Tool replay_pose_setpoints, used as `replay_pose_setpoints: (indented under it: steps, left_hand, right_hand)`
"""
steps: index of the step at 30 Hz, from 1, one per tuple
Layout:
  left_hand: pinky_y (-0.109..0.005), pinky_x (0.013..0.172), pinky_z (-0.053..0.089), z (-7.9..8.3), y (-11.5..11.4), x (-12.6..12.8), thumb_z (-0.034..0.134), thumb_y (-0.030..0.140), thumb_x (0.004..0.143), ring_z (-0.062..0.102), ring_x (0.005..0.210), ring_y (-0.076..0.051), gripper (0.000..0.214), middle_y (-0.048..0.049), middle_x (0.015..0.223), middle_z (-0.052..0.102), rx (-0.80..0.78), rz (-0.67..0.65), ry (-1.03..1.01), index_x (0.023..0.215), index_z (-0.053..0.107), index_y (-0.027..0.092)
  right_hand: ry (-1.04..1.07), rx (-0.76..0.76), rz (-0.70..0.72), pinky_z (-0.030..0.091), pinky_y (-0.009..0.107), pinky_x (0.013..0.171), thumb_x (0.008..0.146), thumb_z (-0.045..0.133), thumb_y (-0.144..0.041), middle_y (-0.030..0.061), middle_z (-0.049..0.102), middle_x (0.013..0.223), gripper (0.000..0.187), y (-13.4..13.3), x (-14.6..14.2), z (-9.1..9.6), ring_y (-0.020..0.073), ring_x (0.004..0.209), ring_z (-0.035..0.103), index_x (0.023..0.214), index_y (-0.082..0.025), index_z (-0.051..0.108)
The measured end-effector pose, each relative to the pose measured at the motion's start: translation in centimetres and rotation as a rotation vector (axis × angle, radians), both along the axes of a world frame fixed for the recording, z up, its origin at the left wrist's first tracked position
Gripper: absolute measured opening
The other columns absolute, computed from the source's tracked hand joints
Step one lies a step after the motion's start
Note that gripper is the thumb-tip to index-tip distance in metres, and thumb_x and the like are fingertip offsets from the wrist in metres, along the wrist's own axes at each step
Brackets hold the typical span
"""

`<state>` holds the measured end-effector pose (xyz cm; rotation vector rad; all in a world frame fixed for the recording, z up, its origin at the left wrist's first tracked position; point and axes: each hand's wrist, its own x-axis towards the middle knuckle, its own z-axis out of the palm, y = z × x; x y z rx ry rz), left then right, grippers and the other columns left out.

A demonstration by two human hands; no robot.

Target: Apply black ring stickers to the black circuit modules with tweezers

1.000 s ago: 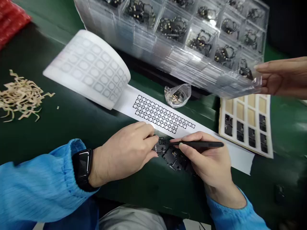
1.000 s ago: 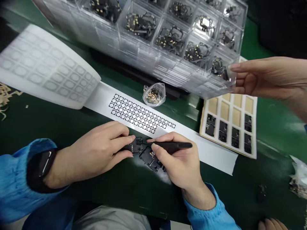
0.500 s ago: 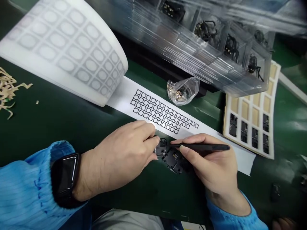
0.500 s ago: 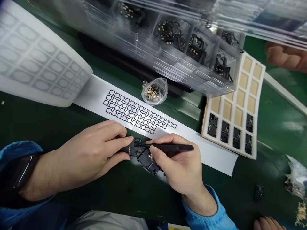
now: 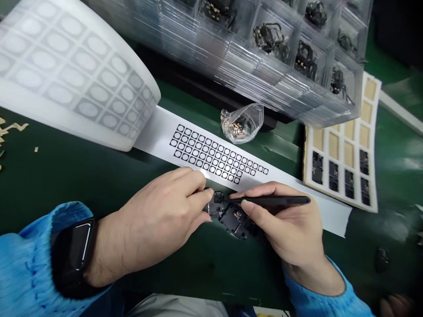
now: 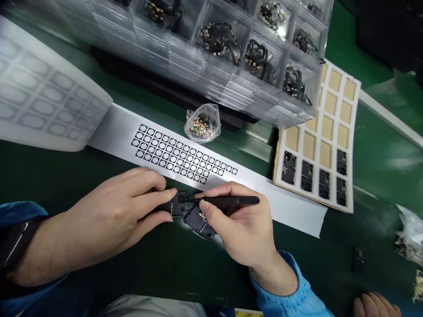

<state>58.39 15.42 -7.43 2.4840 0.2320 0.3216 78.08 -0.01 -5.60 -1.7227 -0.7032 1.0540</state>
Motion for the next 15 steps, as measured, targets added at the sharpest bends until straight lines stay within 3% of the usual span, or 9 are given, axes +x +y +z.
replay_pose_setpoints:
  steps: [15]
  left_hand:
    - [-0.040, 0.074, 0.050, 0.04, 0.03, 0.06, 0.067, 0.017, 0.098, 0.052, 0.086, -0.021, 0.015, -0.0058, 0.096, 0.057, -0.006, -0.008, 0.013, 0.110, 0.071, 0.010]
  right_hand:
    - [-0.010, -0.018, 0.006, 0.069, 0.029, 0.073, 0.089, 0.085, -0.022, 0.0058, 0.083, 0.096, 0.009, 0.07, -0.02, 0.07, 0.0227, 0.084, 0.081, 0.094, -0.024, 0.078]
